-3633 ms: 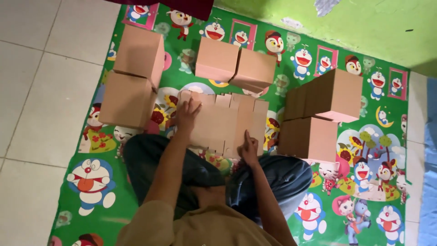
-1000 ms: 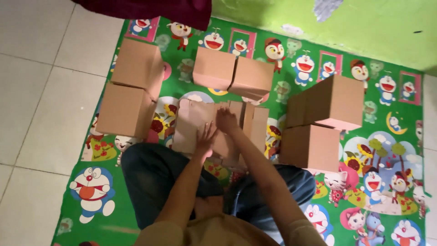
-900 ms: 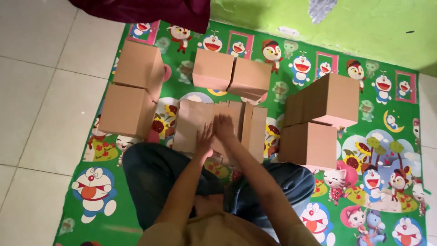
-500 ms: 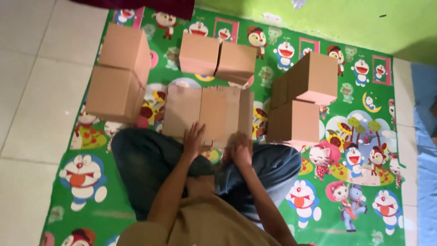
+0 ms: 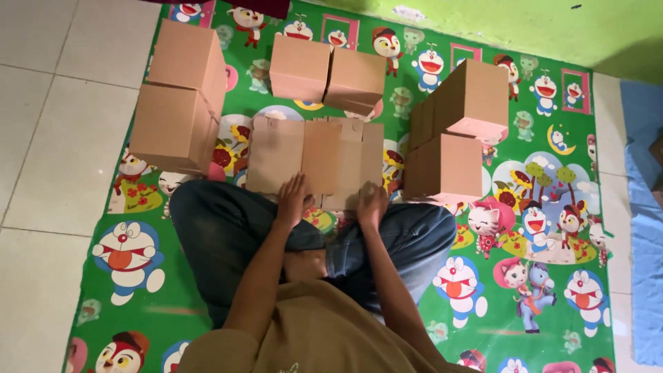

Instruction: Manually folding and assembling cardboard boxes from flat templates.

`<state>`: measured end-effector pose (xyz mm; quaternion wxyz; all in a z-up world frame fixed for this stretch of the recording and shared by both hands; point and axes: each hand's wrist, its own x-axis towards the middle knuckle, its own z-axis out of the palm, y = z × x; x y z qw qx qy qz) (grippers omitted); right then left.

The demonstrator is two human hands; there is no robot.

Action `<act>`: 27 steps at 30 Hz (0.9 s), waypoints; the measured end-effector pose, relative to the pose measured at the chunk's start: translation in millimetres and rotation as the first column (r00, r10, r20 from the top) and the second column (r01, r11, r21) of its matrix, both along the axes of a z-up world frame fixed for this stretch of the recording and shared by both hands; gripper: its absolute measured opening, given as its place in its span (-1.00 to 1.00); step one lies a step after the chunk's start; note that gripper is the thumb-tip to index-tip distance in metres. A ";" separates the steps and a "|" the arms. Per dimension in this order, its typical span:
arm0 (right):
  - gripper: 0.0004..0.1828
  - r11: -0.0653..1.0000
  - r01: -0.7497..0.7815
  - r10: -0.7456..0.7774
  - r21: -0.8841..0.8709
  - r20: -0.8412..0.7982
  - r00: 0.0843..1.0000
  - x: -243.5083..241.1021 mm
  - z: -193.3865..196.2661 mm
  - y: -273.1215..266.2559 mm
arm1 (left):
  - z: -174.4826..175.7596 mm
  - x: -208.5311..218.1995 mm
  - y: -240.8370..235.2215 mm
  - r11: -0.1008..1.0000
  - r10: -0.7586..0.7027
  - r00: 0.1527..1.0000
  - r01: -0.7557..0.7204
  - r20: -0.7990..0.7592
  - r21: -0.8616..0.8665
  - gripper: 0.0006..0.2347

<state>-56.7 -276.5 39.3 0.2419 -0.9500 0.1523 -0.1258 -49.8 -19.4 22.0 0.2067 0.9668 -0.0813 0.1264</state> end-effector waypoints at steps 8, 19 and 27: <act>-0.38 0.853 -0.026 -0.048 0.521 0.128 0.991 -8.7 49.1 17.2 | -39.6 -0.4 3.3 -0.168 -0.190 0.980 -0.086 -0.053 -0.982 -0.75; -0.35 0.884 0.216 -0.190 0.414 -0.104 0.976 8.7 -42.5 -24.7 | -55.4 3.8 12.7 -0.281 -0.294 0.766 -0.641 -0.572 -0.714 -0.65; -0.42 0.690 0.339 -0.470 0.640 0.040 0.882 12.6 -20.1 -29.4 | -30.5 1.3 8.7 -0.143 -0.362 0.727 -0.662 -0.583 -0.736 -0.65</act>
